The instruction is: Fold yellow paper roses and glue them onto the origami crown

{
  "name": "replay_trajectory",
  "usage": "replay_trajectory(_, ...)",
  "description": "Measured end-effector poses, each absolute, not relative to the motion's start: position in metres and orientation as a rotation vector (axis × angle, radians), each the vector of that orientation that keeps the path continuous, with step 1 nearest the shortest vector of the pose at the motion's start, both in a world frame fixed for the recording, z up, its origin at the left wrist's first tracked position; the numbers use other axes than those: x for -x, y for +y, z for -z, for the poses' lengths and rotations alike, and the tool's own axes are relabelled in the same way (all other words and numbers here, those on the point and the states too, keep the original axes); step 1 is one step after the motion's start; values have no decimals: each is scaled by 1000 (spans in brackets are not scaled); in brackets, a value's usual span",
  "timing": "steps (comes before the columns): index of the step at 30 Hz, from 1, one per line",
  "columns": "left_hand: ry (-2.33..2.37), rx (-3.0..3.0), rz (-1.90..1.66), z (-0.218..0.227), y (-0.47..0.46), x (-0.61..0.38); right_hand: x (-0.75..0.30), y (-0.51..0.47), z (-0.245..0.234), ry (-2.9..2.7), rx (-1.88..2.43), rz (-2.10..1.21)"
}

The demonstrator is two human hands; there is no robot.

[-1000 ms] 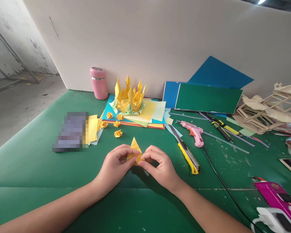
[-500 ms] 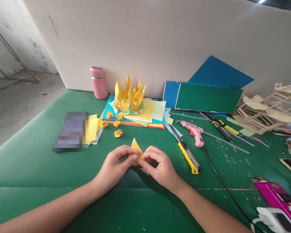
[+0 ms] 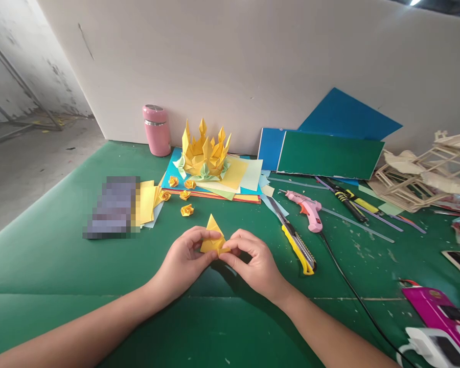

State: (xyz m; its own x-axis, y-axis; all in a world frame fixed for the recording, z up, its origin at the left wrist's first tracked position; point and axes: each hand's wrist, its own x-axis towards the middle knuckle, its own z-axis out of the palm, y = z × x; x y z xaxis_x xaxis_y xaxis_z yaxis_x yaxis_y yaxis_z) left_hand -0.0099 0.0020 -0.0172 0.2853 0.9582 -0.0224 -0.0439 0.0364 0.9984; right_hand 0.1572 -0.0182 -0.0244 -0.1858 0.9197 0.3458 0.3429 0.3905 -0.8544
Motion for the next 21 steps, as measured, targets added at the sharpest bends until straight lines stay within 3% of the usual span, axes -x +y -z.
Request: replay_trajectory(21,1038,-1682,-943,16,-2,13,-153,-17,21,-1680,1265,-843)
